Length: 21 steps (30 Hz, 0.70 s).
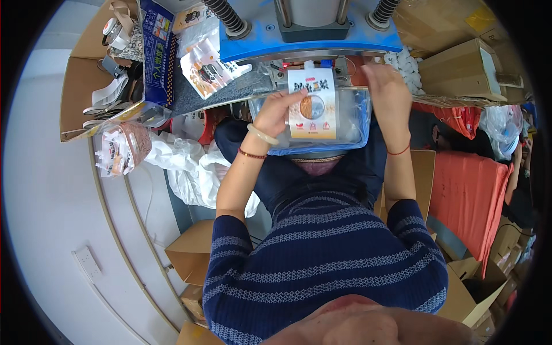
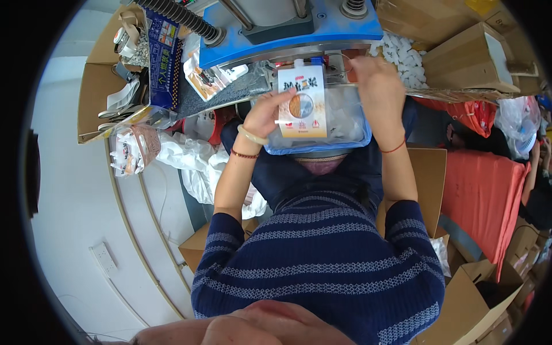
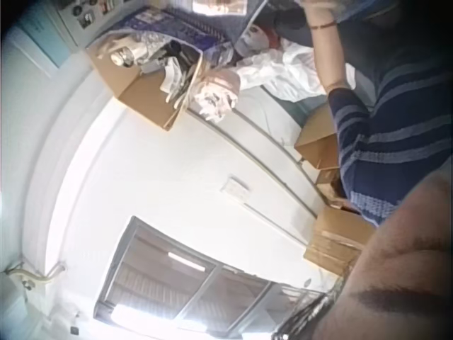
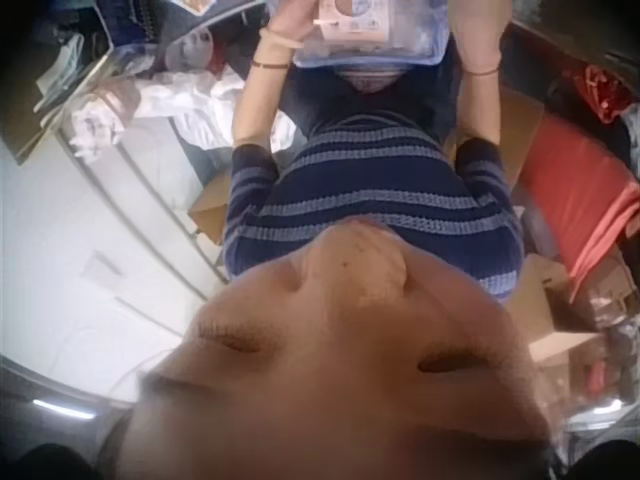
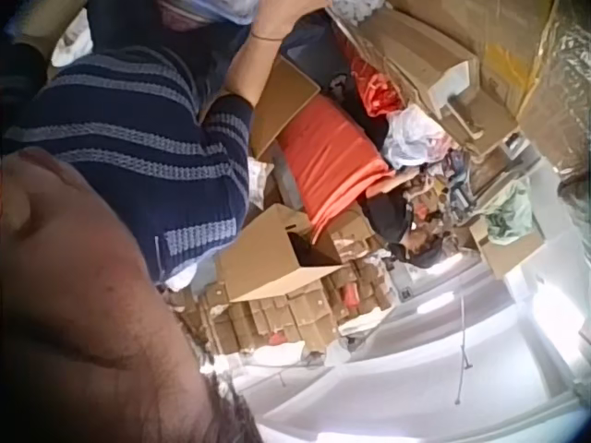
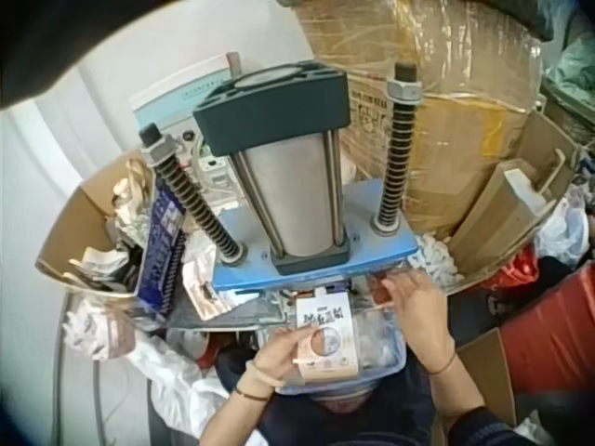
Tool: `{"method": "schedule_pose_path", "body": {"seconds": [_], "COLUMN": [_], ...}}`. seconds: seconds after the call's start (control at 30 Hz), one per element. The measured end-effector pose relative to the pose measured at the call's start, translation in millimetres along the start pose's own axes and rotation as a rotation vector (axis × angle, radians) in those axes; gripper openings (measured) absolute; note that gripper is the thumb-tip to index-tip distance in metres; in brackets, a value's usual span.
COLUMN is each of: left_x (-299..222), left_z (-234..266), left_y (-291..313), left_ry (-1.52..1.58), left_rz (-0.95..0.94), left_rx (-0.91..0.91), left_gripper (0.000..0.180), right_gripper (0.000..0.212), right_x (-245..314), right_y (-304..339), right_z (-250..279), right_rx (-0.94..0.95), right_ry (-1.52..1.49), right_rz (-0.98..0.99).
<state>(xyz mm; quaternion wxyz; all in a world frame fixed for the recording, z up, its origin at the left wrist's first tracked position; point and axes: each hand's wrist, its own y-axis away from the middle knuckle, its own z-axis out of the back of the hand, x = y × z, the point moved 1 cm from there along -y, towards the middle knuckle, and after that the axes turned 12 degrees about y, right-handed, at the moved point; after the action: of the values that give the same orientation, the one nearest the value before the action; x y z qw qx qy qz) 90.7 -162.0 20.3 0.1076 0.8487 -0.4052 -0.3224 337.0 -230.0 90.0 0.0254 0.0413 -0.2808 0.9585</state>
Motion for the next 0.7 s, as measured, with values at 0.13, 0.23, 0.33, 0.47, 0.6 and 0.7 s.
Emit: {"method": "schedule_pose_path", "body": {"seconds": [0.13,0.23,0.33,0.47,0.6,0.7], "left_x": [-2.8,7.3,-18.3,-80.8,-45.3,-45.5], "left_z": [-1.7,15.3,27.6,58.9,112.1,113.6], "left_y": [-11.6,-17.7,0.8,4.8,22.9,43.8], "left_ry": [-0.021,-0.08,-0.771,-1.455,-1.924,-1.833], "left_rz": [-0.015,-0.064,-0.153,-1.354,-1.11,-1.171], "left_rx": [-0.043,-0.005,-0.113,-0.457,-0.29,-0.307], "left_gripper": [0.022,0.022,0.028,0.058,0.056,0.044], "right_gripper": [0.024,0.019,0.019,0.029,0.025,0.022], "right_x": [-54.3,-88.7,-77.9,-77.9,-65.4,-46.3], "right_y": [-0.9,5.3,0.7,-3.3,11.4,8.5], "right_z": [-21.0,-65.9,-60.3,-53.7,-35.4,-0.6], "right_rx": [0.175,0.415,0.228,0.205,0.114,0.228], "right_ry": [0.344,0.327,0.038,-0.212,-0.348,-0.448], "right_rz": [-0.345,-0.146,-0.196,-0.336,-0.437,-0.527]}}
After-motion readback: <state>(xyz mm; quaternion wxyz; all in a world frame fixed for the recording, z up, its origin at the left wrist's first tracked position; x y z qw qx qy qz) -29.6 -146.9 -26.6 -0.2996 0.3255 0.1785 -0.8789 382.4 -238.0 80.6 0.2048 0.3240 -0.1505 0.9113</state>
